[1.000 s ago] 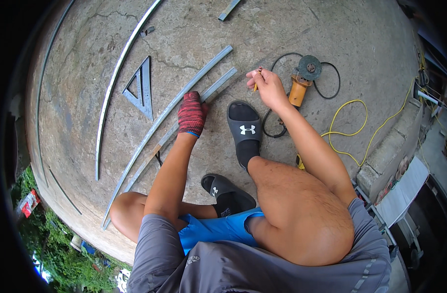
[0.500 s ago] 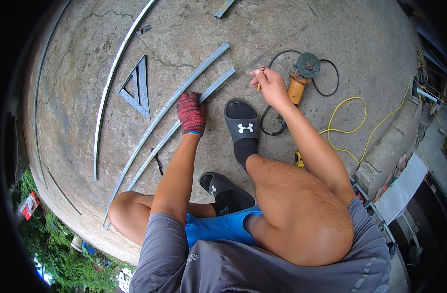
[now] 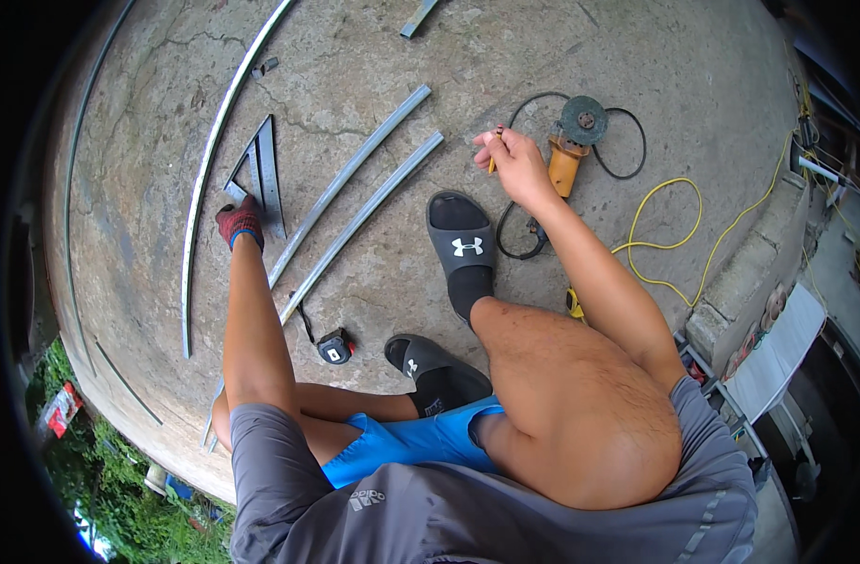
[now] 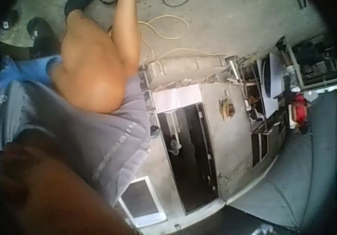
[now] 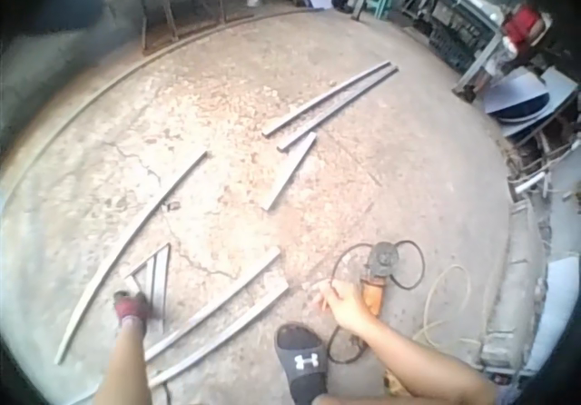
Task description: Marking metal bars using a speed square and pencil, then cutting them with an angle grinder.
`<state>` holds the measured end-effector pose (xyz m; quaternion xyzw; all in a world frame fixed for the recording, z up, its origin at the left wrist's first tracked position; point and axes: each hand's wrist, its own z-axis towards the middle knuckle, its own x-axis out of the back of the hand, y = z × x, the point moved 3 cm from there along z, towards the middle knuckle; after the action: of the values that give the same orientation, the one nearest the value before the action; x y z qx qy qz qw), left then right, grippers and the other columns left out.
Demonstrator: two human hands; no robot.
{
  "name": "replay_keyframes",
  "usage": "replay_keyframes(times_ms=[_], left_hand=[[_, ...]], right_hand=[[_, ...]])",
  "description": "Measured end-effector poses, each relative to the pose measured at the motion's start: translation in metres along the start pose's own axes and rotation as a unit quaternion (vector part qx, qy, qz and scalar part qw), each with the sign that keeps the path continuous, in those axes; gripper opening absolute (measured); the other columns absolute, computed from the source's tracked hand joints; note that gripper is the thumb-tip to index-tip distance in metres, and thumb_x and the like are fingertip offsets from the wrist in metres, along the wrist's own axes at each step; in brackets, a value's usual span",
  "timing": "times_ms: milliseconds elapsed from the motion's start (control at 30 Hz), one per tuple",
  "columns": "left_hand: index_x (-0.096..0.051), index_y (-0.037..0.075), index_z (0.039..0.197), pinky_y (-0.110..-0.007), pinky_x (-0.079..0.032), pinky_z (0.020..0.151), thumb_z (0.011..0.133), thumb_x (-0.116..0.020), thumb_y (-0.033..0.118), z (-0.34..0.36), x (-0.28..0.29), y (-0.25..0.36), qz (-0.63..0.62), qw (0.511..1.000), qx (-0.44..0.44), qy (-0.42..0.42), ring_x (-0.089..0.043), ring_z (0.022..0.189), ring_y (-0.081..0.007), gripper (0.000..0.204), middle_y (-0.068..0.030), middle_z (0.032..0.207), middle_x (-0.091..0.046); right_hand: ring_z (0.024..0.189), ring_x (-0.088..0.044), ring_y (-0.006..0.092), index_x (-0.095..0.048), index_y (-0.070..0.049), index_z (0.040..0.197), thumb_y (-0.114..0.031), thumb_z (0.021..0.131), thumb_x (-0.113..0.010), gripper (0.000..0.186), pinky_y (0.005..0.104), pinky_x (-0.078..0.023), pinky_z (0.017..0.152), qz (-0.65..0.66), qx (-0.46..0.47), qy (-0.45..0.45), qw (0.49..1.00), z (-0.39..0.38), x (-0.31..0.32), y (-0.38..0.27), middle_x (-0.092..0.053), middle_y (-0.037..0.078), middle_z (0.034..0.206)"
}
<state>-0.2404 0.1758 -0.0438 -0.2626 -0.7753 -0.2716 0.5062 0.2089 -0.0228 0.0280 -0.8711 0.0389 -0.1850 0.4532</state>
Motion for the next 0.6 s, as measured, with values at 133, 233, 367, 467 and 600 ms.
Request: replay_keyframes(times_ms=[133,233,367,467,600], left_hand=[[-0.059,0.004,0.126,-0.044,-0.048,0.099,0.076,-0.079,0.036,0.012,-0.02,-0.002,-0.03,0.997,-0.03,-0.059,-0.063,0.115,-0.0367,0.063,-0.0252,0.124,-0.063],[-0.065,0.001,0.118,-0.043,-0.048,0.099,0.079,-0.076,0.038,0.021,-0.026,-0.005,-0.045,0.996,-0.018,-0.069,-0.065,0.11,-0.0374,0.055,-0.0253,0.116,-0.067],[-0.069,-0.003,0.109,-0.043,-0.047,0.099,0.081,-0.073,0.043,0.033,-0.031,-0.008,-0.054,0.989,0.001,-0.139,-0.064,0.112,-0.0386,0.055,-0.0269,0.116,-0.067],[-0.068,-0.006,0.11,-0.043,-0.047,0.1,0.081,-0.072,0.045,0.01,-0.029,0.011,-0.043,0.991,0.018,-0.122,-0.063,0.113,-0.0386,0.059,-0.0271,0.116,-0.067],[-0.063,-0.009,0.118,-0.043,-0.047,0.1,0.08,-0.075,0.045,0.019,-0.019,0.009,0.014,0.994,-0.019,-0.11,-0.063,0.114,-0.0387,0.067,-0.0265,0.118,-0.067]], right_hand=[[0.078,-0.067,0.0155,-0.067,0.001,0.108,-0.023,0.104,-0.046,0.032,0.0298,-0.052,0.071,-0.018,0.001,0.001,1.0,-0.004,0.005,-0.003,-0.07,0.009,0.084],[0.078,-0.067,0.0155,-0.067,0.001,0.108,-0.023,0.104,-0.046,0.033,0.0298,-0.052,0.072,-0.005,-0.003,0.0,1.0,-0.003,0.007,-0.001,-0.07,0.009,0.084],[0.078,-0.067,0.0156,-0.067,0.002,0.108,-0.024,0.104,-0.046,0.033,0.0296,-0.052,0.072,-0.004,0.0,-0.002,1.0,-0.004,0.003,-0.002,-0.07,0.009,0.084],[0.078,-0.068,0.0157,-0.067,0.002,0.107,-0.024,0.104,-0.046,0.034,0.03,-0.052,0.072,0.002,-0.004,0.006,1.0,-0.007,0.007,0.0,-0.07,0.009,0.084],[0.077,-0.067,0.0155,-0.066,0.003,0.108,-0.024,0.105,-0.046,0.034,0.0297,-0.052,0.071,0.009,-0.004,-0.005,1.0,-0.008,-0.001,-0.003,-0.07,0.01,0.083]])
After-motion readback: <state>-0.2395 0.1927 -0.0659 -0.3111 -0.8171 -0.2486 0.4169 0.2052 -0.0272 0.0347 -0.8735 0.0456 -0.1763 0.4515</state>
